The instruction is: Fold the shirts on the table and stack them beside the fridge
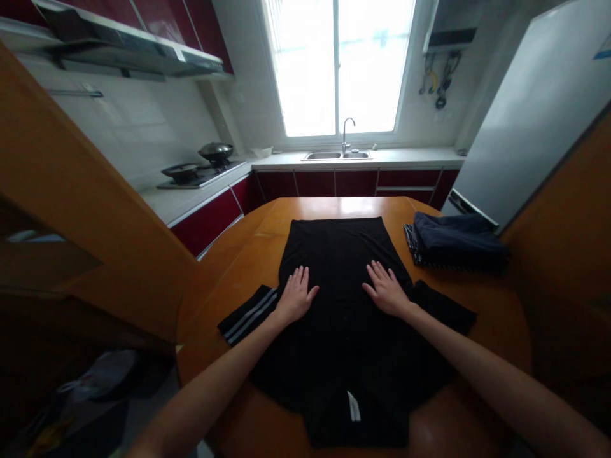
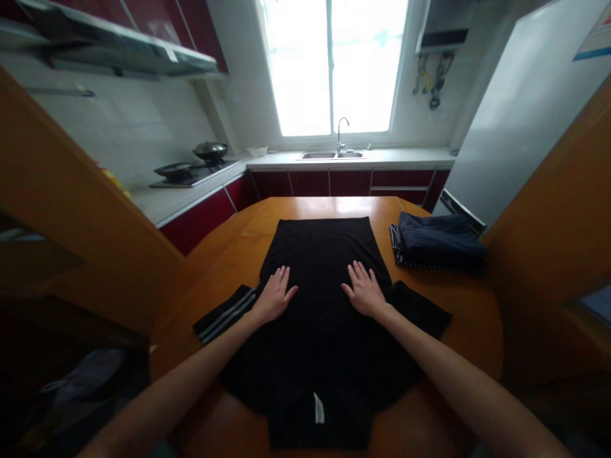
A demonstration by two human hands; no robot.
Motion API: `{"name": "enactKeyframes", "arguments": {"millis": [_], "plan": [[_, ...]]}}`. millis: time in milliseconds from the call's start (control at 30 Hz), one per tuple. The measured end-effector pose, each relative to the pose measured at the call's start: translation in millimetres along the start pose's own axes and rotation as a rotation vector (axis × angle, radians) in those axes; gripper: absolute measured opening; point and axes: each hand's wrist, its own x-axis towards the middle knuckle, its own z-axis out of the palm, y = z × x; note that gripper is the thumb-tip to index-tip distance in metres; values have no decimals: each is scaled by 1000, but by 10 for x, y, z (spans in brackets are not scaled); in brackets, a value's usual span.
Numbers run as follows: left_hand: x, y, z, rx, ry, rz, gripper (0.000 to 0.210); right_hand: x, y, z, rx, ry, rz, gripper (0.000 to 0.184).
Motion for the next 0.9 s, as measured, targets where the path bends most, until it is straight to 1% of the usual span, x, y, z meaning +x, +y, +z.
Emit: {"name": "enactKeyframes", "arguments": {"millis": [67, 100, 167, 233, 267, 300, 367, 400, 433, 467, 500, 567, 667, 700, 733, 767, 800, 833, 900], "plan": [[-70, -222, 12, 27, 21, -1, 78, 67, 255, 31, -49, 39, 112, 73], [-93, -296, 14, 41, 25, -12, 79, 86, 348, 35, -64, 53, 157, 74], [-64, -324, 16, 61, 2, -74, 80, 138, 407, 36, -84, 77, 213, 75], [89, -180, 18, 62, -37, -120, 80, 238, 271, 43, -78, 91, 187, 74], [207, -58, 21, 56, -44, -104, 78, 311, 144, 52, -61, 88, 141, 73], [341, 80, 27, 48, -47, -59, 76, 396, -5, 66, -37, 77, 74, 71], [626, 344, 49, 29, -34, 83, 68, 587, -297, 104, 24, 31, -49, 68], [759, 437, 66, 22, -39, 121, 65, 685, -404, 123, 41, 11, -94, 66], [878, 485, 82, 18, -43, 138, 63, 778, -464, 138, 48, -5, -122, 65], [978, 482, 94, 18, -45, 133, 62, 864, -470, 145, 43, -13, -135, 65], [1059, 423, 97, 20, -43, 109, 62, 943, -419, 141, 30, -16, -133, 64], [1172, 165, 67, 28, -27, 28, 62, 1074, -169, 87, -6, -9, -69, 64], [1277, -352, -64, 42, -4, -130, 64, 1226, 345, -79, -55, 11, 117, 65], [1312, -481, -114, 47, 3, -173, 65, 1274, 476, -137, -64, 19, 168, 65], [1354, -561, -155, 52, 11, -203, 65, 1324, 558, -183, -70, 30, 203, 65], [1404, -581, -181, 57, 19, -217, 65, 1380, 583, -212, -74, 42, 219, 66], [1461, -538, -187, 60, 26, -213, 65, 1440, 548, -218, -76, 55, 217, 66], [1525, -438, -172, 62, 32, -185, 64, 1505, 460, -201, -76, 65, 197, 65], [1662, -124, -88, 59, 33, -74, 62, 1639, 185, -106, -72, 63, 118, 63]]}}
